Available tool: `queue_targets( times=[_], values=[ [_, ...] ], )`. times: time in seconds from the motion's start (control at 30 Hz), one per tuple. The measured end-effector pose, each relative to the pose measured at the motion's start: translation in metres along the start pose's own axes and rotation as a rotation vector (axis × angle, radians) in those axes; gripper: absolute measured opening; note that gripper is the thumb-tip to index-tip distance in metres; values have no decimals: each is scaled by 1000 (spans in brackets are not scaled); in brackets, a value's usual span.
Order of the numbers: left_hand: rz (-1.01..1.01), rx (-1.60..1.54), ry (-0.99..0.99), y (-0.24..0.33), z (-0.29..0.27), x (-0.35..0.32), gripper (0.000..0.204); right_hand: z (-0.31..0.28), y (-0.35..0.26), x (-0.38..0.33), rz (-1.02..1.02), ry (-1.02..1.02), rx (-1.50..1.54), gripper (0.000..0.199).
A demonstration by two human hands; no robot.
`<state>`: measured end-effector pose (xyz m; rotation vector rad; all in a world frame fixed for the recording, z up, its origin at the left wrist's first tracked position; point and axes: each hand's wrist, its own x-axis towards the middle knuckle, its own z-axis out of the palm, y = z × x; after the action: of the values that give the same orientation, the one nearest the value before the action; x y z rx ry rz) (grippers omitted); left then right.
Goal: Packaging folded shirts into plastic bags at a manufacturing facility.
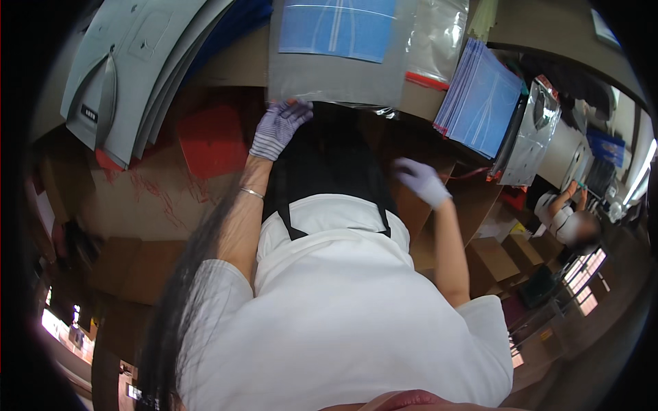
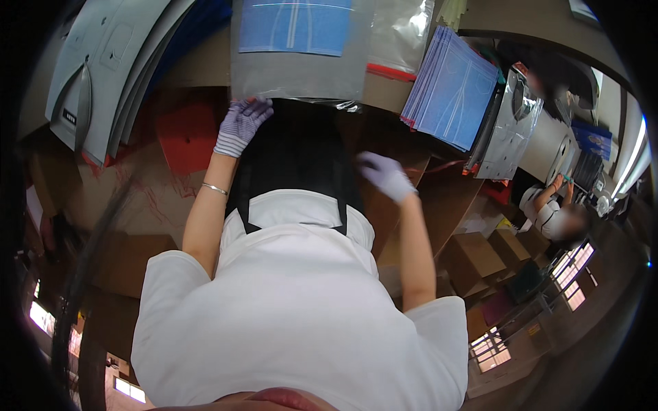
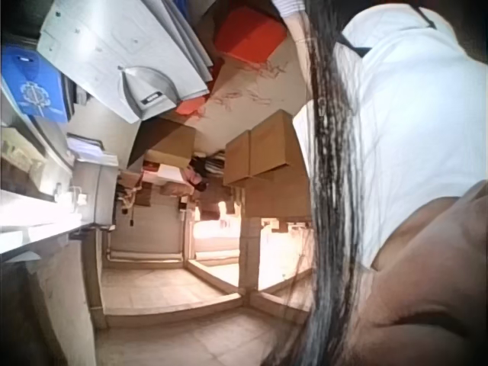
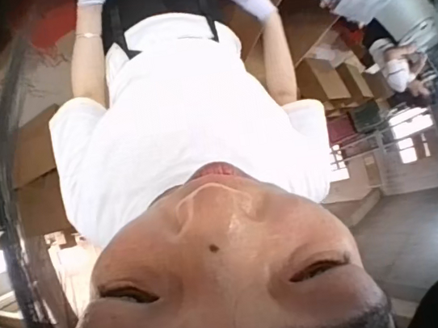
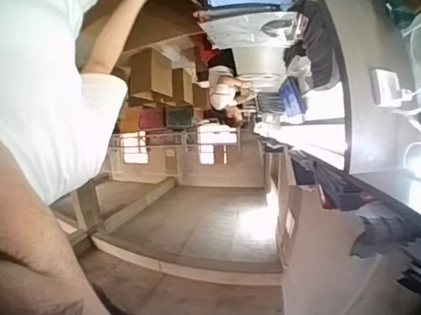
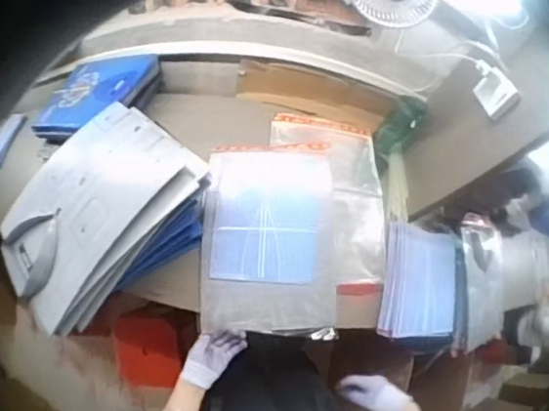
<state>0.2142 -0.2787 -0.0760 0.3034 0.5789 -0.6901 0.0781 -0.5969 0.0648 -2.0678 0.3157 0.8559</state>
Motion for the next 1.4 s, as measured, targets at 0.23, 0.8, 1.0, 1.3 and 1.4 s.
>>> queue_targets(
  times=[0.23, 0.8, 1.0, 1.3, 1.4],
  values=[
    [259, -14, -17, 47, 62, 21, 67, 13, -89, 174, 189, -54, 980, 20],
    [-13, 487, -212, 85, 36, 8, 48, -127, -100, -47, -125, 871, 167, 31],
    [-50, 604, -4, 62, 28, 19, 42, -304, 41, -291, 94, 764, -305, 33],
    [175, 1116, -4, -71, 129, -5, 25, -457, 185, -74, 431, 67, -1647, 19],
    [538, 1466, 123, -66, 154, -27, 17, -442, 214, 21, 430, 121, -1523, 26]
  ],
)
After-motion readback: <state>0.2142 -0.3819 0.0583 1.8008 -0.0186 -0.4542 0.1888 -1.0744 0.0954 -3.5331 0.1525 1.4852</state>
